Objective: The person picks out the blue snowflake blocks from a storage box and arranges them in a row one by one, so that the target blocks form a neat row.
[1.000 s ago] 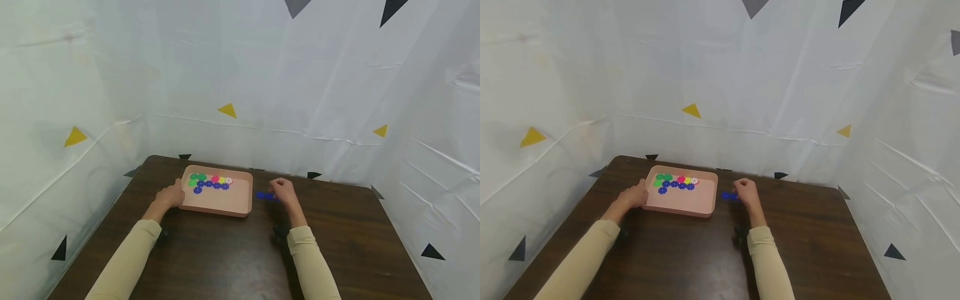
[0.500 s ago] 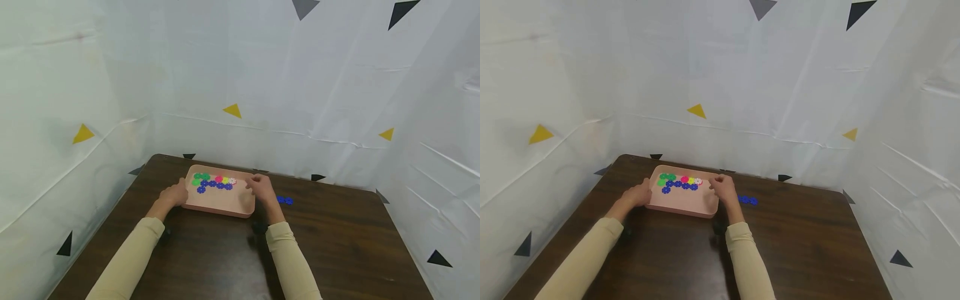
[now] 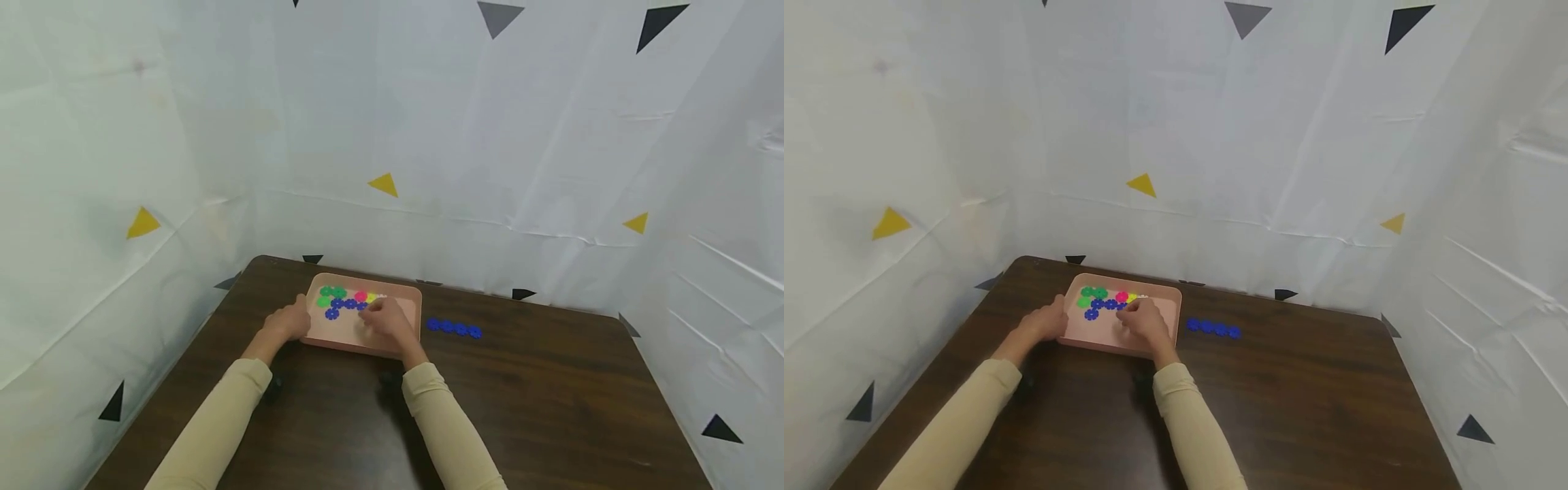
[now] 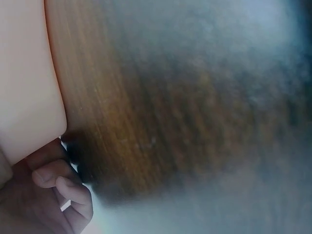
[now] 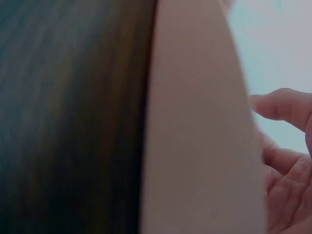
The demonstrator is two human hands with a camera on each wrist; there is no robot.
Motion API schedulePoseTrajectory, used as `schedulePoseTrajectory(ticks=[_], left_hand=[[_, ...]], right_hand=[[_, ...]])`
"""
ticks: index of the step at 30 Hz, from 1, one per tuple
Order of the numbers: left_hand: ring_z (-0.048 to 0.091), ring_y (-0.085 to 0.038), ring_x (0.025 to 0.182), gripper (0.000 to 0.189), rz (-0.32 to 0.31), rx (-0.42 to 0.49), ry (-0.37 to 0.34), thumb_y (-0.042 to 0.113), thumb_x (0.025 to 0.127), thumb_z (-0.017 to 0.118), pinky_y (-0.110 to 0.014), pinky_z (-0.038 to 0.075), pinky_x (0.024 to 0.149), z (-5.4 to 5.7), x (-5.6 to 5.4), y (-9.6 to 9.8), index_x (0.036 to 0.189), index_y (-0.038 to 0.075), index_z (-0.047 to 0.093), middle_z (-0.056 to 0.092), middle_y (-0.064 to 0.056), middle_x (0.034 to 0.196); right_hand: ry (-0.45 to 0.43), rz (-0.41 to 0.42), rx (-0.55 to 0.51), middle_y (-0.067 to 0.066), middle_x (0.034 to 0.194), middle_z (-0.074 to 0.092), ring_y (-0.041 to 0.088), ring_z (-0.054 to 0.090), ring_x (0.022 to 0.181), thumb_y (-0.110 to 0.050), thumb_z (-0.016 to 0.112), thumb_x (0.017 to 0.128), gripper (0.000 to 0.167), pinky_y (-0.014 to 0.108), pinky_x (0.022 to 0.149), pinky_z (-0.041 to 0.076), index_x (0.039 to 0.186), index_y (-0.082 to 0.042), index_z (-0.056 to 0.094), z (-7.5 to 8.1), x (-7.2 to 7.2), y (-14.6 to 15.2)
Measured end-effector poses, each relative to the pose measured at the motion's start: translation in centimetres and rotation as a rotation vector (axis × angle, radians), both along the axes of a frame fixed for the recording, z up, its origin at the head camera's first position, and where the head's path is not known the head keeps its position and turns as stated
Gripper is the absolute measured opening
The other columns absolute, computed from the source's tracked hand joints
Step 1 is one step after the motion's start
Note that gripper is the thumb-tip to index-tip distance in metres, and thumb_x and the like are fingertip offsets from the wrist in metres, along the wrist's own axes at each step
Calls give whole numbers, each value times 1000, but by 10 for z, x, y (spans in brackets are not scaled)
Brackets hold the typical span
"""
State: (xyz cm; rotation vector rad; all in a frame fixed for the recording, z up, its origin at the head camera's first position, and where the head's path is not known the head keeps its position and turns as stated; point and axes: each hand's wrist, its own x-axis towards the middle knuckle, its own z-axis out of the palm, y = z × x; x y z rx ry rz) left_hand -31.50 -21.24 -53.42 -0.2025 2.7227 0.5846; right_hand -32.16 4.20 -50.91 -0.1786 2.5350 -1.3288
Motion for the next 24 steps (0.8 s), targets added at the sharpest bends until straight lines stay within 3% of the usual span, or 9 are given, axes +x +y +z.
schedulePoseTrajectory(ticks=[3,7,15,24], left_hand=[[61,-36,90,62,13,1,-14,21,109,47,-55,49,92,-6,-5,0,162,0,23,63,-23,113],[61,-36,88,61,17,13,-18,20,108,48,-54,49,89,-4,-6,-1,161,0,24,63,-22,110],[62,-35,89,61,-3,3,4,22,110,46,-53,50,90,8,2,-1,162,-1,23,64,-20,109],[62,-34,87,57,-23,10,13,21,111,44,-51,49,85,12,10,-5,159,-2,25,63,-17,101]], right_hand=[[-46,12,39,8,97,75,18,61,78,-31,75,101,29,27,66,50,113,-4,77,-8,0,-11],[-62,-2,116,6,97,72,19,61,78,-34,77,99,32,30,66,49,116,-6,77,-11,3,-24],[-11,-11,256,3,107,74,22,64,90,-42,76,97,37,43,84,53,118,-12,76,-4,6,-47],[0,-44,295,5,120,76,24,68,101,-53,75,96,50,53,97,51,125,-13,71,-3,12,-71]])
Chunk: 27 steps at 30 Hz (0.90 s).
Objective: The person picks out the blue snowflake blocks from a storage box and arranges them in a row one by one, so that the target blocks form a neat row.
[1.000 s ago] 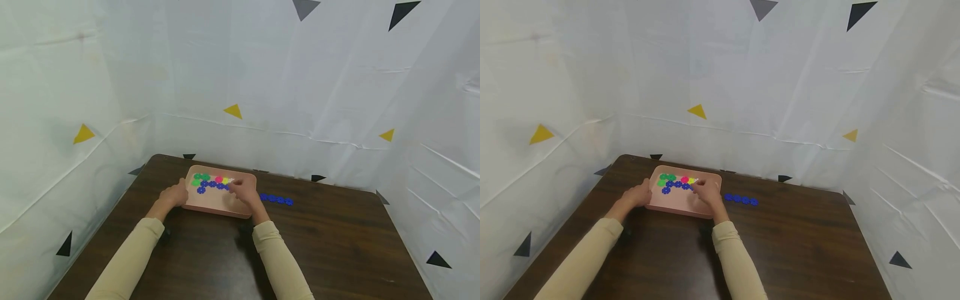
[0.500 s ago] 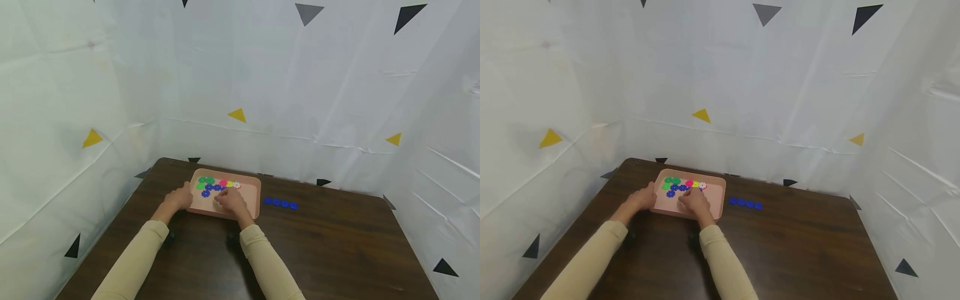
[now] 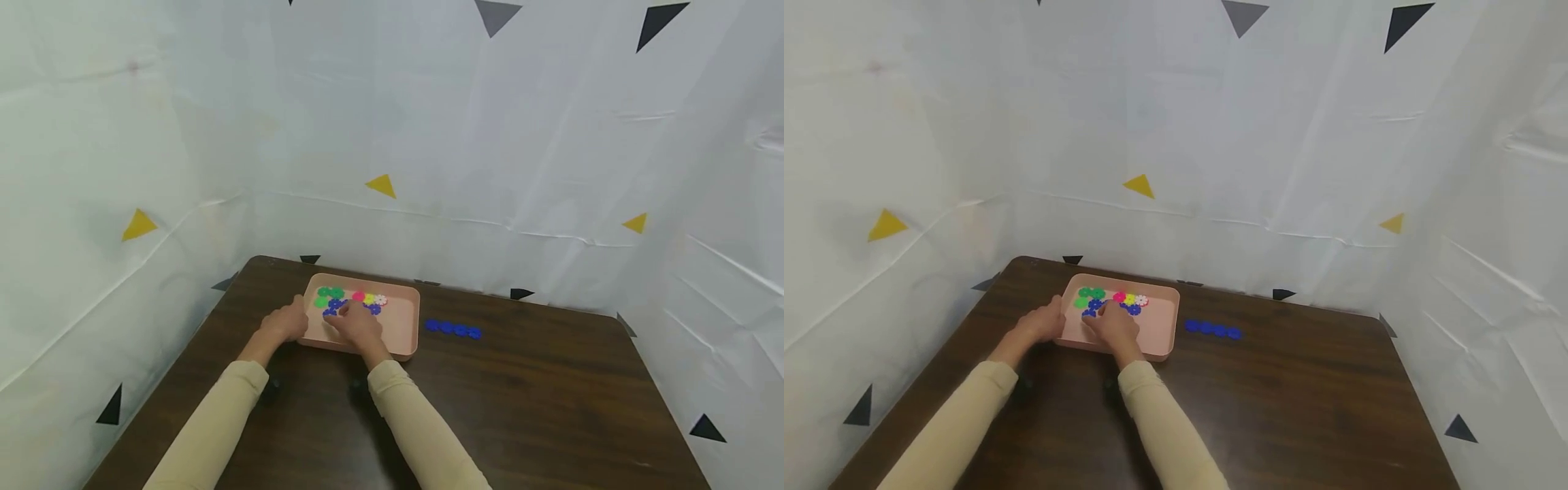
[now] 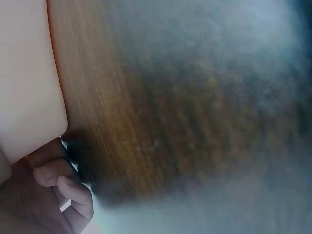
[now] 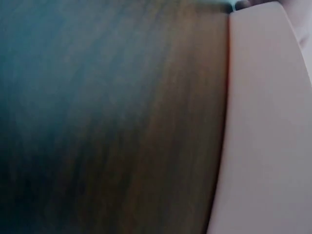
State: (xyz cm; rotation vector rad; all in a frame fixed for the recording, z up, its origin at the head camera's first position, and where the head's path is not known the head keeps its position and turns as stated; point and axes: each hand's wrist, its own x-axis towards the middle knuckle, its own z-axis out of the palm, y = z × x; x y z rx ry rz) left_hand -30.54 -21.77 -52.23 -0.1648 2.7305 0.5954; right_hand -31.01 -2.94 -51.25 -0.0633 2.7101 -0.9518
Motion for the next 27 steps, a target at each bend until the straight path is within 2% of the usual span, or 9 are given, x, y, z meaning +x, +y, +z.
schedulePoseTrajectory(ticks=[7,12,16,22,27], left_hand=[[61,-35,87,57,-22,-1,20,22,111,41,-53,49,86,4,0,-4,160,-3,26,65,-18,103],[61,-34,83,55,-28,12,8,21,111,42,-49,48,79,1,1,-3,158,-3,26,64,-16,97],[61,-34,85,55,-21,12,9,22,110,42,-50,49,81,0,-1,-2,157,-3,27,64,-17,100],[61,-36,88,52,-12,-4,21,22,110,42,-53,50,86,2,-2,0,155,-2,30,65,-20,106],[62,-36,88,52,-17,-11,26,22,110,43,-54,50,87,6,0,2,155,-3,30,66,-21,107]], right_hand=[[62,-15,55,3,105,74,23,66,93,-49,78,95,42,54,95,51,117,-15,68,-6,-2,-13],[77,-8,69,2,105,74,24,65,95,-38,79,94,34,57,95,51,118,-17,68,-10,0,-14],[71,-15,60,2,105,73,24,64,94,-33,79,93,31,56,94,51,117,-17,68,-12,-1,-13],[65,-49,15,3,101,71,24,63,90,-34,81,92,31,56,96,50,112,-16,65,-10,-4,-11],[72,-39,11,4,103,71,24,65,93,-40,81,93,38,56,97,51,116,-16,64,-9,-6,-10]])
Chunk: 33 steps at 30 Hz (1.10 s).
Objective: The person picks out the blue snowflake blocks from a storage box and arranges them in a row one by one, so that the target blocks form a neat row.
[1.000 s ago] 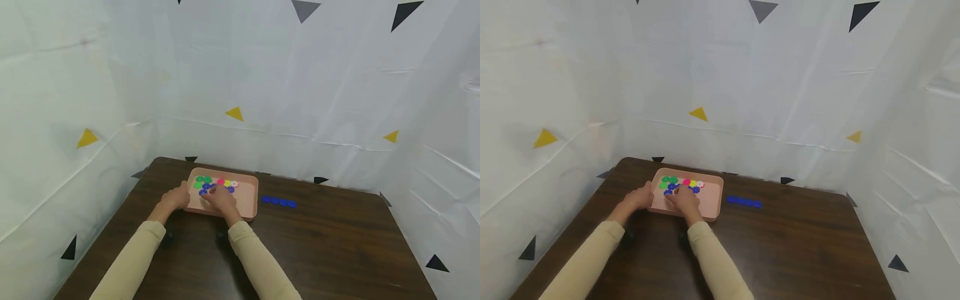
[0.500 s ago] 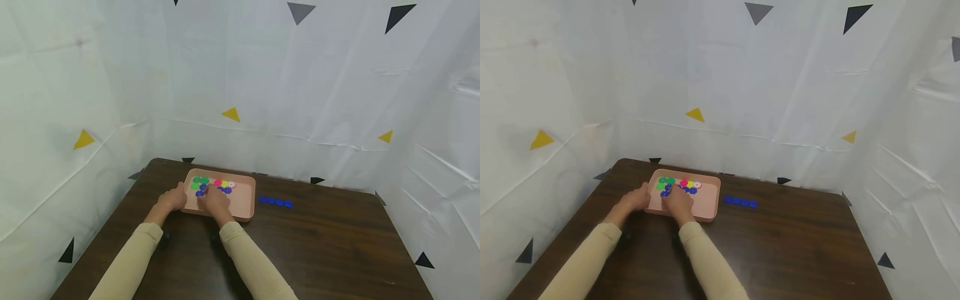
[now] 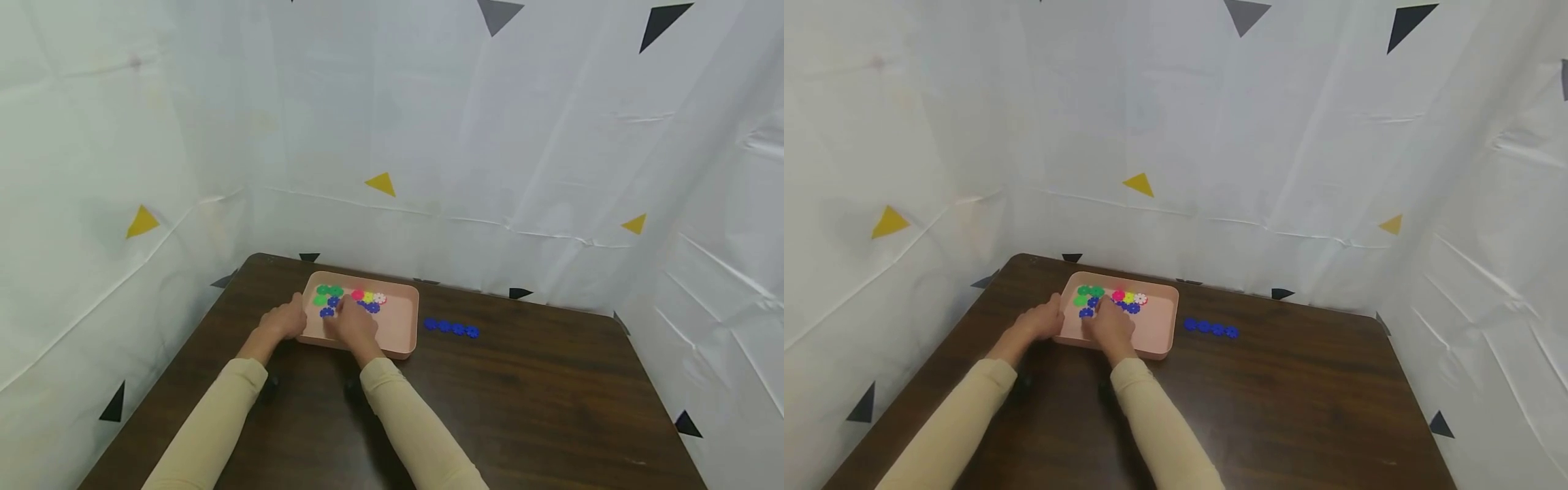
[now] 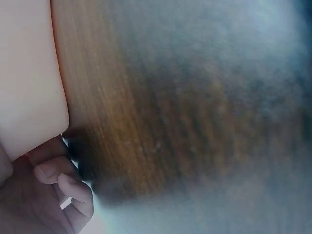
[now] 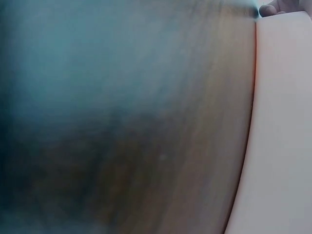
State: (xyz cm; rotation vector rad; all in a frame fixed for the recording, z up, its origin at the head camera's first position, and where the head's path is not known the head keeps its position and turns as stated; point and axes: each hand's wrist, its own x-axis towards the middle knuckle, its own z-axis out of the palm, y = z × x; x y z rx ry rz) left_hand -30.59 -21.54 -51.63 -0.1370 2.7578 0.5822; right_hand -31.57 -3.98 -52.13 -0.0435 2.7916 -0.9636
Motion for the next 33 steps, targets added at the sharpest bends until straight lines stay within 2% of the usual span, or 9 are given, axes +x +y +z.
schedulePoseTrajectory(ticks=[5,12,18,25,33], left_hand=[[62,-36,88,53,-12,8,-2,21,111,43,-54,49,88,1,1,0,155,-4,28,65,-20,104],[61,-35,85,51,-21,6,-12,21,110,44,-51,49,81,2,3,6,154,-3,30,65,-19,103],[61,-34,82,49,-30,2,5,21,110,45,-50,49,79,2,2,6,151,-3,33,64,-19,99],[61,-34,83,49,-15,1,-3,21,110,45,-50,49,81,1,1,7,151,-1,32,64,-19,100],[61,-35,87,54,-10,8,-19,22,111,42,-53,49,85,2,4,5,157,-3,28,65,-19,103]], right_hand=[[6,17,15,3,113,74,25,67,99,-46,79,94,44,58,101,50,125,-17,66,1,0,-2],[1,32,21,3,122,75,28,68,107,-43,77,97,43,60,103,47,130,-18,67,3,5,-2],[10,47,50,3,119,75,27,68,104,-37,75,99,37,58,100,49,129,-17,67,5,4,-2],[-63,30,-14,4,120,73,28,64,105,-33,80,94,41,58,103,47,128,-16,67,7,1,2],[-74,18,-56,4,114,70,27,63,101,-29,82,93,37,58,101,48,123,-17,63,5,3,0]])
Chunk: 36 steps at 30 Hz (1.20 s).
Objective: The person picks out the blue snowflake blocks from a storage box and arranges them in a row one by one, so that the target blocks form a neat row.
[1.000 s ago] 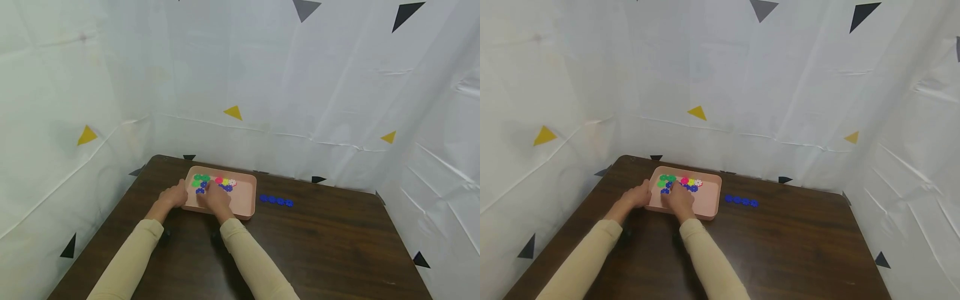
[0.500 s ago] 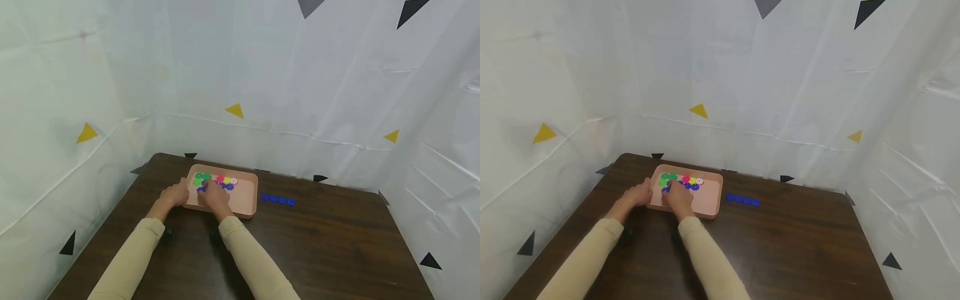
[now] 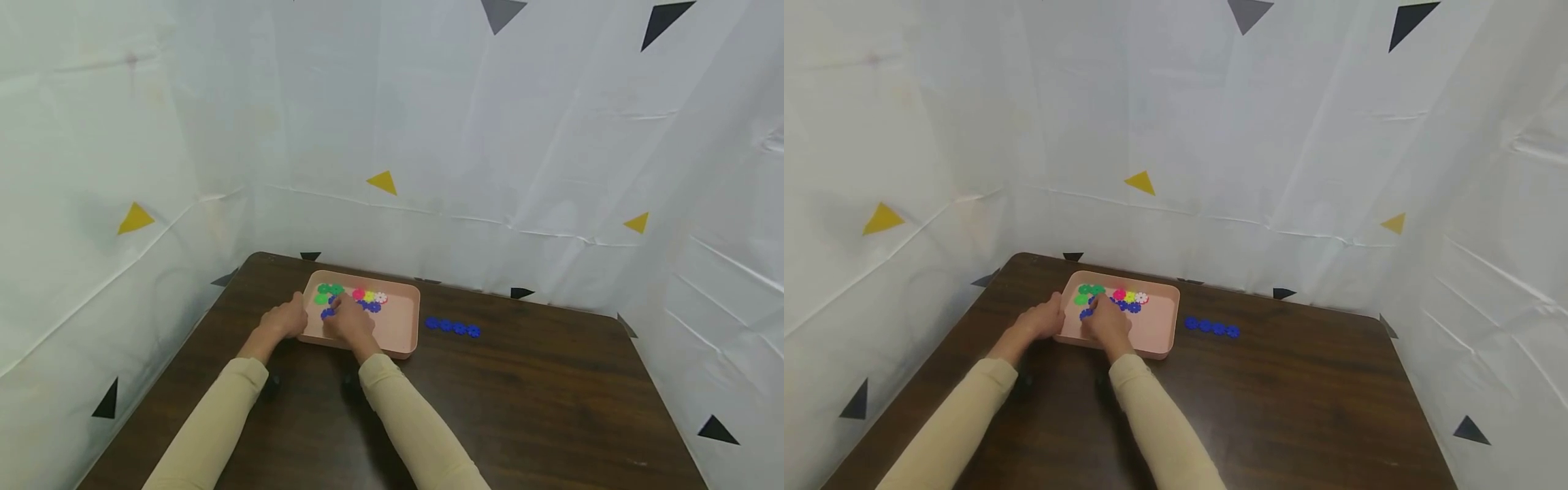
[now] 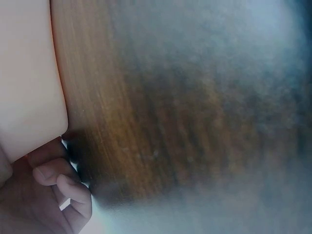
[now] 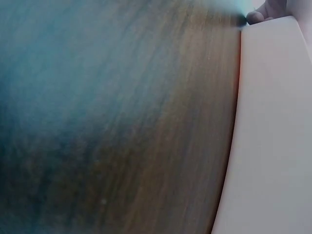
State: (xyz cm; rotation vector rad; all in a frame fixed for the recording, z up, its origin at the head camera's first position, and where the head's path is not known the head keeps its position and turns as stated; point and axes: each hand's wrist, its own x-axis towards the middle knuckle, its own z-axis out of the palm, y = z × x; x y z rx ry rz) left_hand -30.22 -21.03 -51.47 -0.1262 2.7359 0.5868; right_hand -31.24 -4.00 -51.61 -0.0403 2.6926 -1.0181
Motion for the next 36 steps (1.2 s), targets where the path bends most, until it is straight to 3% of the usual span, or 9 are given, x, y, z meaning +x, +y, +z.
schedulePoseTrajectory(ticks=[10,18,26,36], left_hand=[[61,-37,89,47,-3,-9,25,21,110,42,-56,50,88,0,1,1,151,-2,34,66,-20,104],[62,-36,88,50,-2,-13,18,21,110,42,-56,50,87,-5,-1,0,153,-3,32,66,-19,103],[61,-36,86,49,4,-10,27,21,109,44,-52,49,82,-4,0,0,151,-3,33,64,-19,100],[61,-34,86,47,18,-18,-1,21,110,42,-52,49,85,-7,-4,0,151,-2,33,64,-17,98]], right_hand=[[38,23,20,0,99,67,24,62,88,-25,78,96,30,51,91,52,120,-20,60,-1,3,0],[51,28,45,0,99,69,21,62,86,-27,72,101,23,46,87,52,122,-21,63,1,4,4],[64,19,32,0,101,69,19,62,85,-25,72,102,17,43,83,54,115,-22,63,4,5,9],[104,23,13,0,105,70,19,63,86,-25,68,103,8,42,79,53,111,-23,65,4,5,18]])
